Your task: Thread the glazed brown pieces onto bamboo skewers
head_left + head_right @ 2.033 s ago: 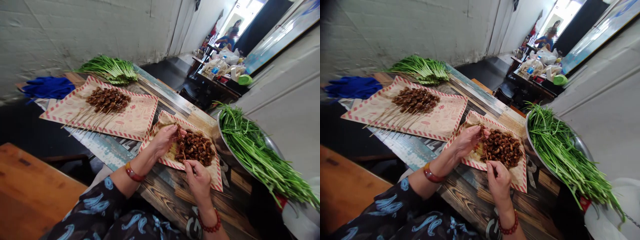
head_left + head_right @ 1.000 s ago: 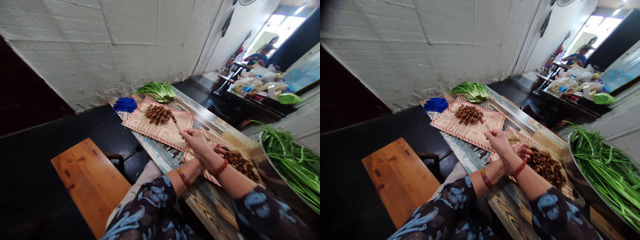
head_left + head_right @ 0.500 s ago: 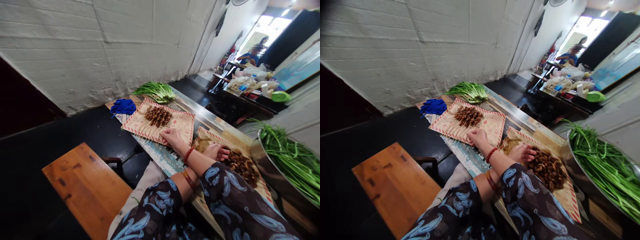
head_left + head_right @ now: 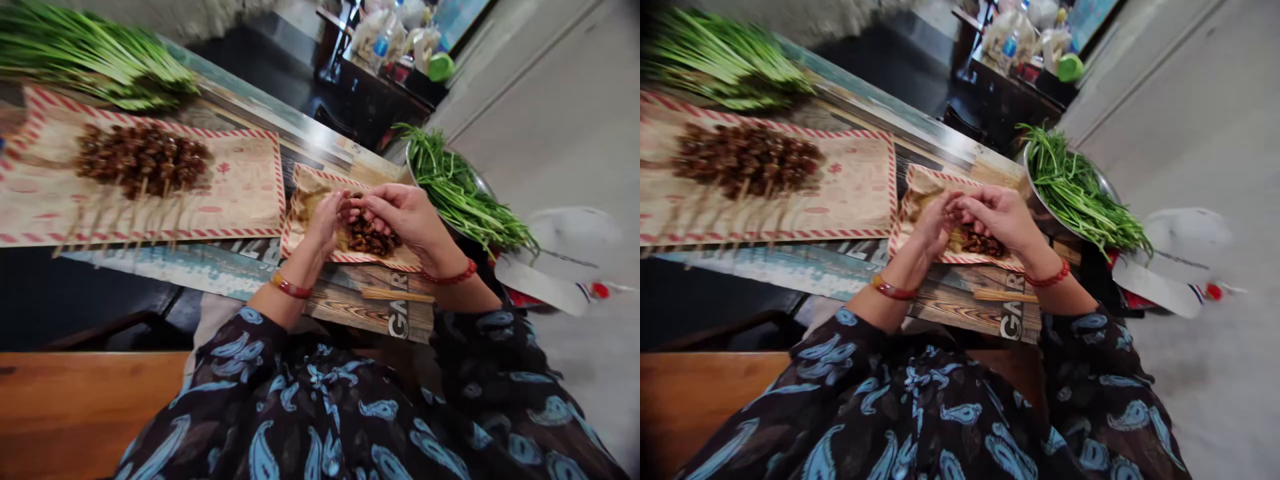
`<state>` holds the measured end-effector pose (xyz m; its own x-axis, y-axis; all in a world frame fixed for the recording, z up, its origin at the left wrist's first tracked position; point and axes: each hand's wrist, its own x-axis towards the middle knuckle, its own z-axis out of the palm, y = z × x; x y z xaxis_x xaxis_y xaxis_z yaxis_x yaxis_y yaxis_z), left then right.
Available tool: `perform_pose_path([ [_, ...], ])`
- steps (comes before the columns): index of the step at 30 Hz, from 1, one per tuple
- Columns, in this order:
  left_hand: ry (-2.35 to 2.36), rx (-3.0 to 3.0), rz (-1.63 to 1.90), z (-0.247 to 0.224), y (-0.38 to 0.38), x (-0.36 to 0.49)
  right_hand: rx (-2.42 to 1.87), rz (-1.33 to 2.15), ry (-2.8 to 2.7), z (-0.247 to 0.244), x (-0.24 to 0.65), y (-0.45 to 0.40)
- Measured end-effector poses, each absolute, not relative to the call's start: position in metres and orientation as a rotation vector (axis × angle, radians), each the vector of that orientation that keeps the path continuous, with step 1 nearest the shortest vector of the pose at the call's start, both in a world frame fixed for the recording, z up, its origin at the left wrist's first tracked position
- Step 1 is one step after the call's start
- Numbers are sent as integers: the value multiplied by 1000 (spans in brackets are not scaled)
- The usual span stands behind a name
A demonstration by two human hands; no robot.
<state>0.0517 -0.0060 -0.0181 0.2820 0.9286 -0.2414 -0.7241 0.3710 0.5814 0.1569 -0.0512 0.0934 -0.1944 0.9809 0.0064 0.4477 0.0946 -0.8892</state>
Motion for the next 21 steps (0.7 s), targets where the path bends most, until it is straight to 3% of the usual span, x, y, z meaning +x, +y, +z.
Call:
perform_pose_path([
  [7, 618, 480, 1159, -7, -8, 43, -1674, 592, -2162, 51, 247, -106],
  [15, 599, 523, 1137, -10, -5, 44, -1508, 440, -2407, 14, 258, -138],
  [21, 592, 539, 1144, -7, -7, 43, -1727, 13, -2465, -3, 245, -143],
])
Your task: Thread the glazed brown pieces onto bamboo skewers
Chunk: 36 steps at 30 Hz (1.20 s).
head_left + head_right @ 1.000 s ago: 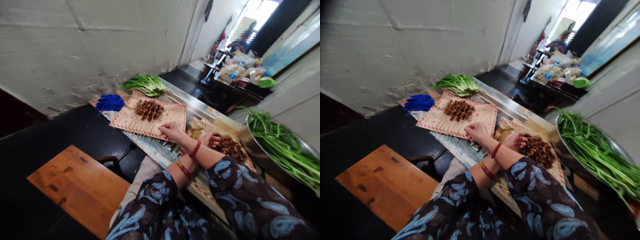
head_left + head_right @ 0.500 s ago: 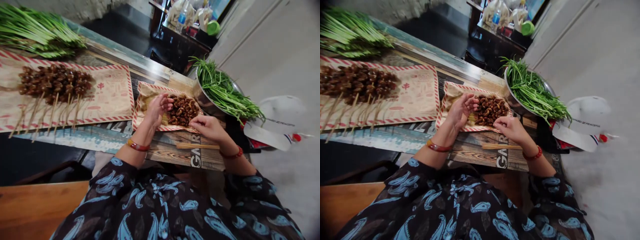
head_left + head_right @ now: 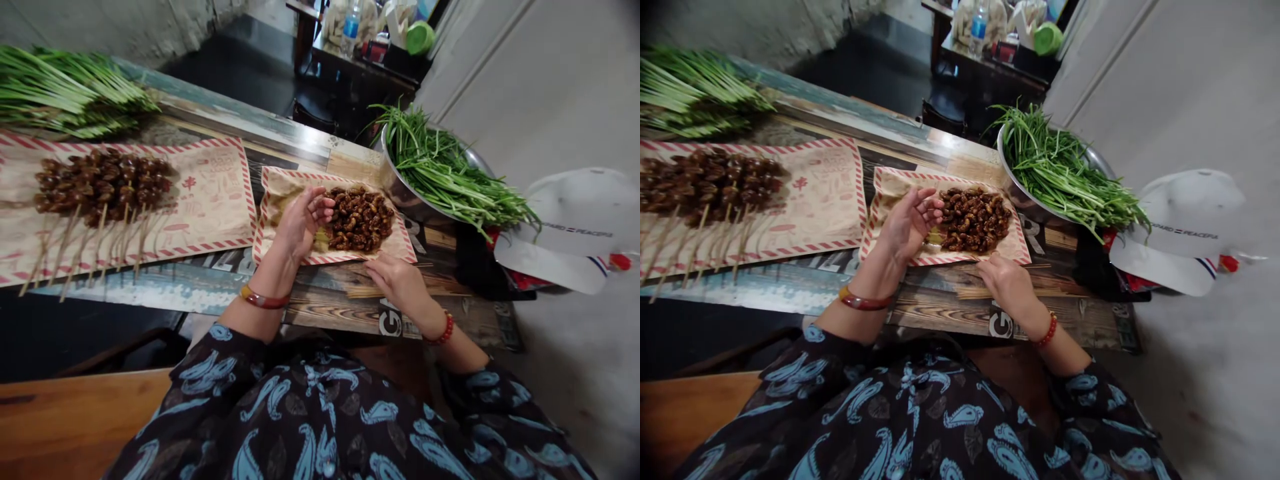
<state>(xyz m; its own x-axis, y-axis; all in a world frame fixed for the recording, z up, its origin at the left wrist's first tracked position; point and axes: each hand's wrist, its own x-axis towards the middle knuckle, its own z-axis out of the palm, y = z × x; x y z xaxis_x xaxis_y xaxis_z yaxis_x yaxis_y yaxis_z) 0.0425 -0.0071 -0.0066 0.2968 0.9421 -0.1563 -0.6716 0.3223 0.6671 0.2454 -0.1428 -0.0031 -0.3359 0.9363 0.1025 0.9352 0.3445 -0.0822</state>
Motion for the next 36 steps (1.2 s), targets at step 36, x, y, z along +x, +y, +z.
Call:
perform_pose_path([
  [36, 643, 607, 1176, -7, -7, 41, -1229, -88, -2658, -12, 260, -130],
])
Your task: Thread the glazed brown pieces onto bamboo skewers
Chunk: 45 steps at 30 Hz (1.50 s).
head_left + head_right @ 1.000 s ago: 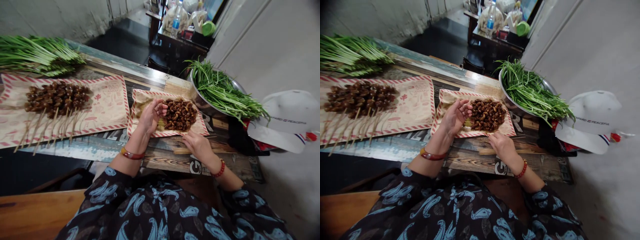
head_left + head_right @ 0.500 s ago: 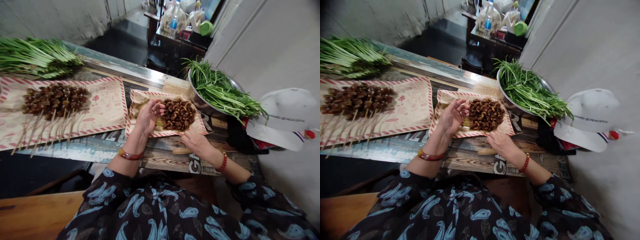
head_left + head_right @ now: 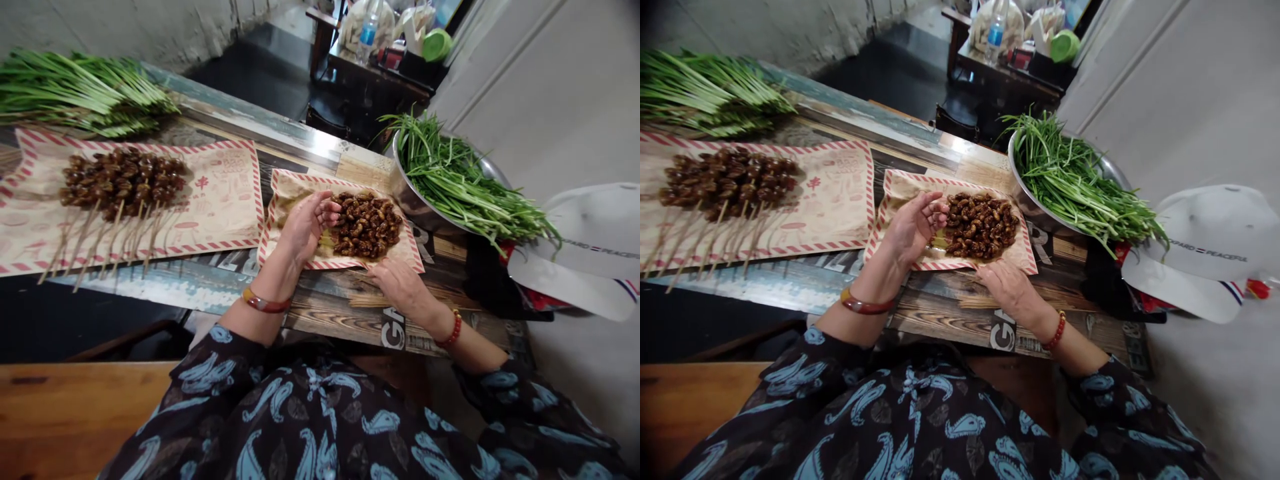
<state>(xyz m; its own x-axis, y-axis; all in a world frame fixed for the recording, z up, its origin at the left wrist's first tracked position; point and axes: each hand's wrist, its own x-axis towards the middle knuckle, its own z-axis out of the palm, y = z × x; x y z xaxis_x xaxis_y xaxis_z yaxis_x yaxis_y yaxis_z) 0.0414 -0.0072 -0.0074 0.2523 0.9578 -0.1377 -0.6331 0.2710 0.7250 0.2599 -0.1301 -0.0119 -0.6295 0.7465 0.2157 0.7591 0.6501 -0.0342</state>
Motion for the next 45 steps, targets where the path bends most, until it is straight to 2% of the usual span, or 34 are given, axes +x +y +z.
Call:
perform_pose_path([
  [3, 748, 893, 1206, -9, -8, 42, -1246, 30, -2455, 1, 252, -127],
  [7, 981, 1553, 1097, -12, -11, 43, -1292, -74, -2092, 22, 238, -111],
  [13, 1149, 2186, 705, -10, -17, 39, -1249, -145, -1902, 22, 232, -90],
  [19, 1197, 2470, 353, 1, -23, 28, -1215, -182, -1797, 5, 245, -85],
  [25, 1118, 2525, 256, 2, -22, 26, -1206, -121, -1818, -1, 245, -86],
  [36, 1085, 2599, 384, -7, -17, 34, -1205, -63, -1811, -5, 242, -83],
  [41, 1069, 2090, 787, -4, -16, 33, -1196, -55, -1827, -4, 242, -86],
  [45, 901, 1597, 927, -4, -16, 32, -1187, -43, -1885, -3, 242, -90],
])
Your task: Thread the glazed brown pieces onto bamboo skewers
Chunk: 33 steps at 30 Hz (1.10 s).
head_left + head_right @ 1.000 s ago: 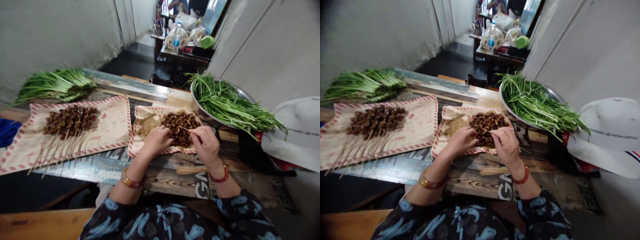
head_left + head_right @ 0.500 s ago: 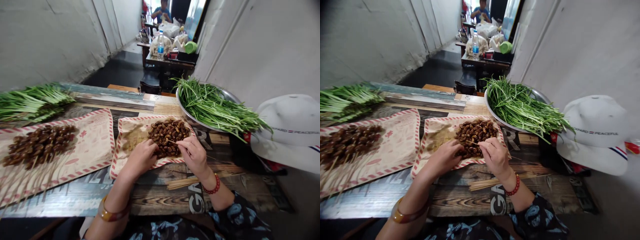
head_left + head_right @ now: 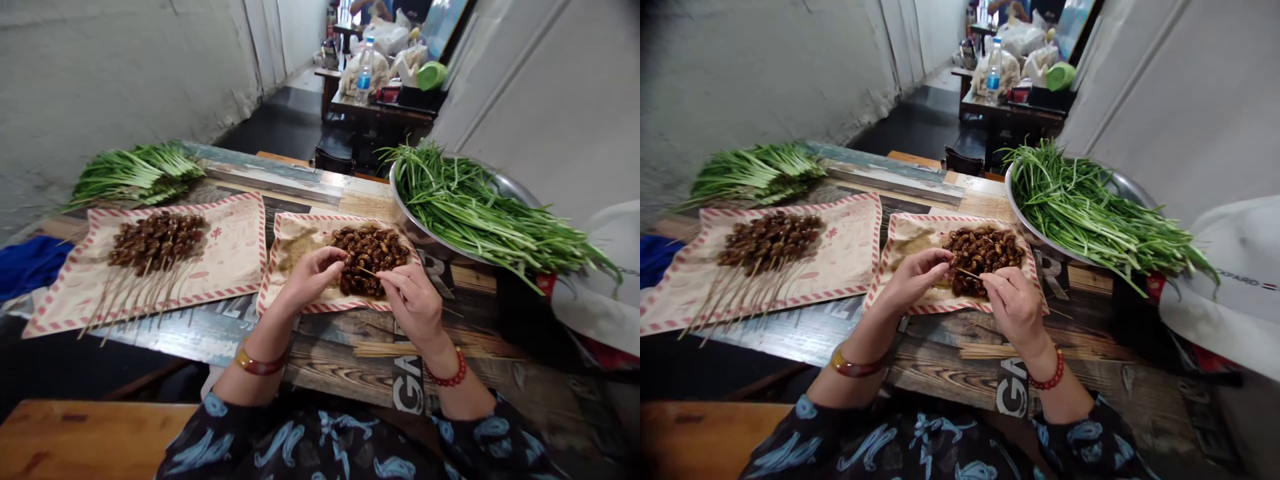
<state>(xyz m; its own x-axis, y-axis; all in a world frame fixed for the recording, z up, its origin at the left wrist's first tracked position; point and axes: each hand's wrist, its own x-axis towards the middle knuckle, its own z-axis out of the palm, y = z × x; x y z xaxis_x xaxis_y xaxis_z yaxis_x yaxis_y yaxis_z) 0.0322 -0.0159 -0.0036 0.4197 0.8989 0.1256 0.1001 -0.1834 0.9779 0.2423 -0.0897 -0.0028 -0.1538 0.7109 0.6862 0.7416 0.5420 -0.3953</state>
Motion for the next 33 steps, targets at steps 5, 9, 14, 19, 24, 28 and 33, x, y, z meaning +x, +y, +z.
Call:
perform_pose_path([
  [5, 816, 1274, 1003, 3, -20, 32, -1216, -67, -1921, -3, 241, -91],
  [9, 778, 1204, 960, 6, -22, 32, -1231, -109, -1918, -6, 241, -91],
  [14, 711, 1150, 912, 4, -24, 35, -1268, -103, -1944, -7, 241, -91],
  [19, 719, 1153, 904, 3, -24, 35, -1271, -102, -1935, -5, 239, -91],
  [24, 696, 1177, 971, 4, -23, 34, -1249, -109, -1944, -5, 238, -91],
  [28, 628, 999, 951, 6, -25, 36, -1212, -93, -1916, -4, 238, -92],
  [33, 612, 883, 948, 4, -25, 41, -1255, -42, -1928, -4, 237, -92],
])
